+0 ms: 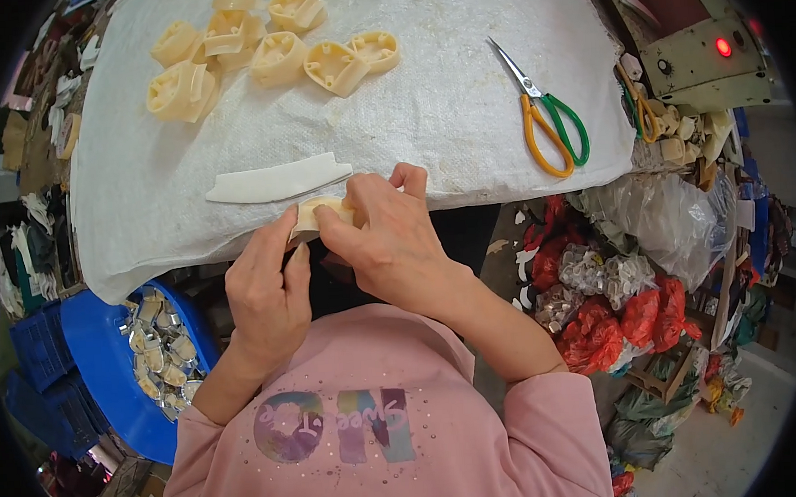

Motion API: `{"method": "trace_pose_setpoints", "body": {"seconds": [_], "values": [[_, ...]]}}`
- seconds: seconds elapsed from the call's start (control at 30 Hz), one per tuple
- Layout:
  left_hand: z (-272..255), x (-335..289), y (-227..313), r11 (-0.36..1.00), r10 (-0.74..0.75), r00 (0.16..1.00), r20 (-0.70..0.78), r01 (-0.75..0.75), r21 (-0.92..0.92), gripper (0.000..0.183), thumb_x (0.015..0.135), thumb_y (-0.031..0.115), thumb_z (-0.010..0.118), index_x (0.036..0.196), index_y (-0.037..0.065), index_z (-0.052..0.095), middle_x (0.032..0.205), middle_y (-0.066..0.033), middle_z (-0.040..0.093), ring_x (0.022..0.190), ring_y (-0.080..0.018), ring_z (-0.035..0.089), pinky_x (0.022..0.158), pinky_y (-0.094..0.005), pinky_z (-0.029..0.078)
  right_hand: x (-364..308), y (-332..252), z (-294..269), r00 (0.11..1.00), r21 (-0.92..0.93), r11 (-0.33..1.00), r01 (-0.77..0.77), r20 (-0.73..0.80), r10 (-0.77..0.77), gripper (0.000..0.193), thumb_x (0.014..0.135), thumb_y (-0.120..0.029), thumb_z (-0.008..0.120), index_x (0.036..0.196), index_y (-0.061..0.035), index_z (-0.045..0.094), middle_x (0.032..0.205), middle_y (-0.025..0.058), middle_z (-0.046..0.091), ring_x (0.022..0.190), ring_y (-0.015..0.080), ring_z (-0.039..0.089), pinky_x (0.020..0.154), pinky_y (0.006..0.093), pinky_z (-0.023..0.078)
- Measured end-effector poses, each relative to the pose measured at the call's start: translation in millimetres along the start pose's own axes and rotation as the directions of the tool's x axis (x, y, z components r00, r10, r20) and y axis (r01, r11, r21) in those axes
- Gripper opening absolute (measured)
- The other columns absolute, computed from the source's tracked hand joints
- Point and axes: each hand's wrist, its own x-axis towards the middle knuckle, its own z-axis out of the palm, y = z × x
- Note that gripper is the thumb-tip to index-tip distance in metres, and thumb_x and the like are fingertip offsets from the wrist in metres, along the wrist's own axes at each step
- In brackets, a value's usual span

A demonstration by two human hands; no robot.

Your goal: Assembling small molded plastic components with metal inserts at a workbench.

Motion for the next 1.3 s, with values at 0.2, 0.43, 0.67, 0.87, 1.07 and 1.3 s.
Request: {"method": "trace_pose_setpoints", "body": {"seconds": [0.2,0.43,0.67,0.87,1.07,1.3], "values": [[-9.8,-0.4,-26.3,0.599,-0.269,0.900,0.343,0.435,-0.672,0.046,0.096,0.025,0.044,0.129,-0.006,0.044,0.120,-0.0151,0.052,0.100,-0.0218,0.055,0.089,-0.0346,0.043,-0.8,6.2,1.7,0.978,0.104,0.986,0.130,-0.177,-0.110,0.036,0.062,-0.006,0.068,0.097,-0.0149,0.064,0.085,0.0023,0.051,0.077,0.0204,0.047,0.076,0.0418,0.028],[-0.9,0.0,-34.7,-0.036,0.004,0.653,0.758,0.757,-0.652,0.068,0.091,0.046,0.049,0.138,0.000,0.028,0.124,-0.0119,0.046,0.106,-0.0188,0.049,0.088,-0.0340,0.043,-3.2,5.9,-3.0,0.976,0.223,0.954,0.200,-0.131,-0.174,0.034,0.061,-0.006,0.068,0.094,-0.0148,0.064,0.086,0.0027,0.050,0.078,0.0220,0.046,0.077,0.0429,0.028],[7.8,7.6,-30.9,0.064,-0.064,0.610,0.790,0.792,-0.607,0.057,0.081,0.041,0.057,0.120,0.003,0.041,0.104,-0.0079,0.053,0.092,-0.0165,0.054,0.078,-0.0302,0.044,-4.7,3.8,-9.5,0.981,0.243,0.952,0.186,-0.101,-0.166,0.033,0.061,-0.005,0.068,0.092,-0.0144,0.063,0.082,0.0025,0.048,0.077,0.0216,0.045,0.077,0.0419,0.028],[5.6,11.9,-17.7,0.163,-0.085,0.638,0.765,0.767,-0.621,0.056,0.085,0.046,0.054,0.117,0.001,0.043,0.096,-0.0093,0.056,0.086,-0.0167,0.056,0.075,-0.0291,0.043,-5.0,6.5,-8.4,0.986,0.326,0.936,0.136,-0.137,-0.096,0.038,0.061,-0.003,0.069,0.096,-0.0167,0.062,0.081,0.0006,0.050,0.079,0.0211,0.046,0.079,0.0430,0.027],[8.3,-5.5,-22.7,0.611,-0.227,0.969,0.098,0.220,-0.760,0.044,0.087,0.037,0.064,0.108,0.000,0.053,0.088,-0.0056,0.054,0.076,-0.0133,0.048,0.070,-0.0260,0.039,-5.5,9.2,-18.1,0.983,0.332,0.941,0.064,-0.182,-0.003,0.036,0.062,0.001,0.069,0.095,-0.0138,0.063,0.082,-0.0008,0.052,0.081,0.0207,0.046,0.077,0.0422,0.026],[11.2,0.6,-20.8,0.709,-0.036,0.988,-0.147,-0.079,-0.701,0.011,0.083,0.008,0.068,0.086,-0.001,0.064,0.079,-0.0060,0.057,0.068,-0.0152,0.053,0.059,-0.0249,0.043,-5.4,8.5,-13.1,0.989,0.411,0.906,0.102,-0.136,-0.050,0.035,0.063,-0.001,0.069,0.096,-0.0124,0.063,0.080,0.0015,0.050,0.080,0.0212,0.047,0.077,0.0421,0.026]]}}
